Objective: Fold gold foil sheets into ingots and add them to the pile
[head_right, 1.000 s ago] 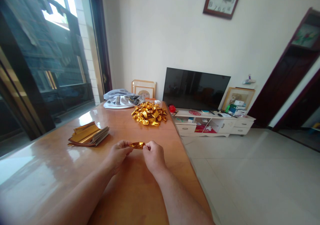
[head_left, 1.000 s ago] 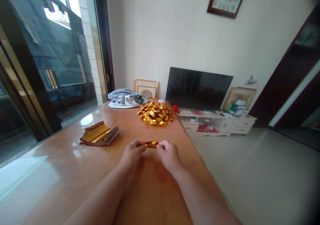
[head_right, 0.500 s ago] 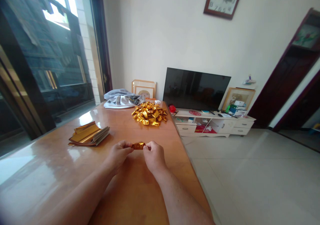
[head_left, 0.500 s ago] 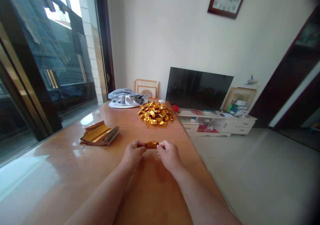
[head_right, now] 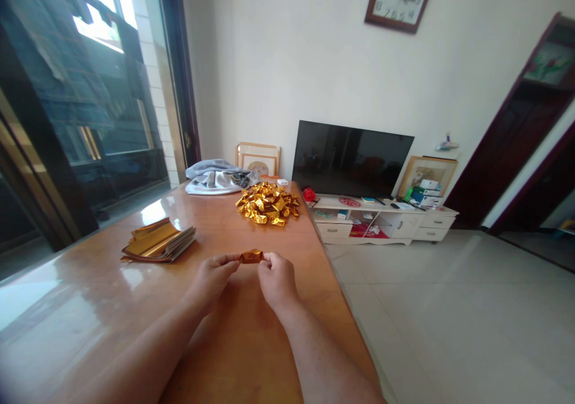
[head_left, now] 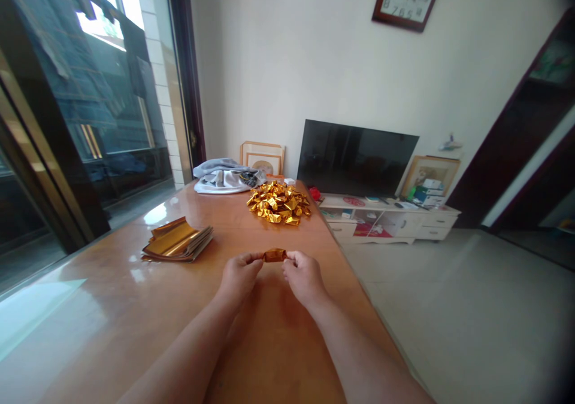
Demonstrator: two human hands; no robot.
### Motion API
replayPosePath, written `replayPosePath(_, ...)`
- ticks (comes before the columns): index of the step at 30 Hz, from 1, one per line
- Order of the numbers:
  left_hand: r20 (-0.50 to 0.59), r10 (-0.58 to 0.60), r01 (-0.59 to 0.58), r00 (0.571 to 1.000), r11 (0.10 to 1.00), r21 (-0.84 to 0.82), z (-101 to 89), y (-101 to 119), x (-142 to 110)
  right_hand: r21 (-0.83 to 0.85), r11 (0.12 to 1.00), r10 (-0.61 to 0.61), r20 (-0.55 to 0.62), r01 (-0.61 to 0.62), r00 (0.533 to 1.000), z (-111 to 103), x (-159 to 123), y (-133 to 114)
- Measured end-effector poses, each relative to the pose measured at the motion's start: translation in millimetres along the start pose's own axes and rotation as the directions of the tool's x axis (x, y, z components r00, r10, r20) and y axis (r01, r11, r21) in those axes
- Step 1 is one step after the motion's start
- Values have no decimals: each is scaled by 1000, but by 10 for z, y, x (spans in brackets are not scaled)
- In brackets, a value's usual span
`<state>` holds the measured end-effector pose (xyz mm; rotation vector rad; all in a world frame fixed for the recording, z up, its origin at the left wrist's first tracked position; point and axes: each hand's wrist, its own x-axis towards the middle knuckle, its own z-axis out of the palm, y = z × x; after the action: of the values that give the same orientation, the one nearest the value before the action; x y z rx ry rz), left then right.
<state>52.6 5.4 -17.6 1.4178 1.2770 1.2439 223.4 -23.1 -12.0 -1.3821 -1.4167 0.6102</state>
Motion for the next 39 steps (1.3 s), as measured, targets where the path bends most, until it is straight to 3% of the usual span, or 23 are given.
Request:
replayPosePath(7,-14,-25,25,1000,1000,-5,12,50,-30,8,1000,-16,30,15,999,11,-21,-10)
replayPosePath(21,-9,90,-89,996,994,67,88,77,-44,-22,1000,-15,92,17,996,88,-29,76)
replayPosePath(28,-7,92,-92,996,995,36,49,44,2,84,994,61,131,-73,989,38,10,73)
replayPosePath(39,-26,162,-159,986,981,109,59,19,25,58,995,77,162,-87,984,74,-39,62)
